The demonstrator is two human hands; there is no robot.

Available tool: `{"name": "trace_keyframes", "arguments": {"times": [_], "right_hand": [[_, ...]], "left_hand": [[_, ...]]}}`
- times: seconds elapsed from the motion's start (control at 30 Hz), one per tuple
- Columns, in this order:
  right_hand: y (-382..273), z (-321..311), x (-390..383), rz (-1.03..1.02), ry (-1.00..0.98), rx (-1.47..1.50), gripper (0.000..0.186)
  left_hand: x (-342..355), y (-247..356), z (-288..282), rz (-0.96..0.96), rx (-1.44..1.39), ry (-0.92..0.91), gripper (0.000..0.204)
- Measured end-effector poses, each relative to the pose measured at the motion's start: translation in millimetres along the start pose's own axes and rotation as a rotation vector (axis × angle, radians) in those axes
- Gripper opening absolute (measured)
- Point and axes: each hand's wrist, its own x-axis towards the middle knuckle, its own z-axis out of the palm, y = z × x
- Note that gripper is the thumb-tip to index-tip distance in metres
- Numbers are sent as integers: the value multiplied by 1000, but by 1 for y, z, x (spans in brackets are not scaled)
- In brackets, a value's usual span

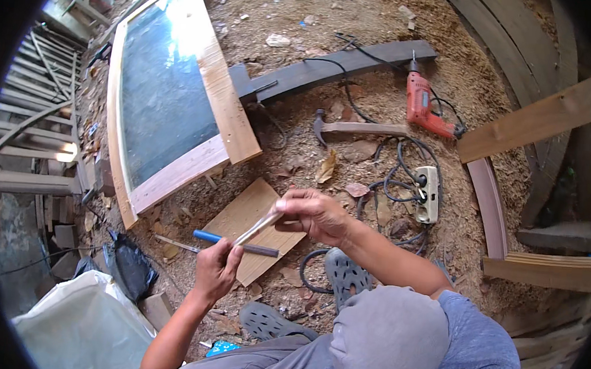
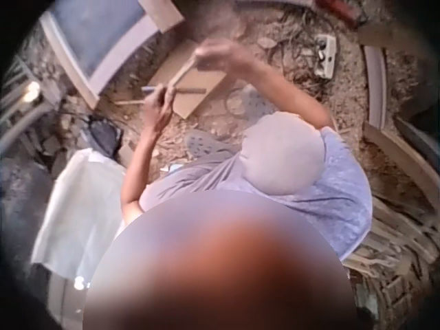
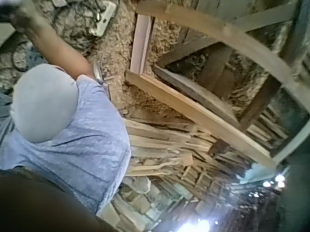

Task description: Measure and assemble a wooden window frame using a hammer, circular saw, and chisel.

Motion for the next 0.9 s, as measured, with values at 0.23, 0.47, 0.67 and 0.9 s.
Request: {"name": "trace_keyframes", "arguments": {"times": [0.23, 0.47, 0.67, 0.9], "right_hand": [[52, -50, -29, 254, 25, -259, 15], [58, -41, -54, 179, 34, -903, 18], [59, -30, -57, -50, 80, -1146, 14], [51, 11, -41, -138, -69, -1287, 9]], "left_hand": [[-20, -1, -6, 32, 217, -265, 25], [-22, 0, -3, 196, 292, -462, 29], [-29, -13, 5, 228, 295, -429, 28], [-29, 20, 39, 405, 182, -500, 28]]}}
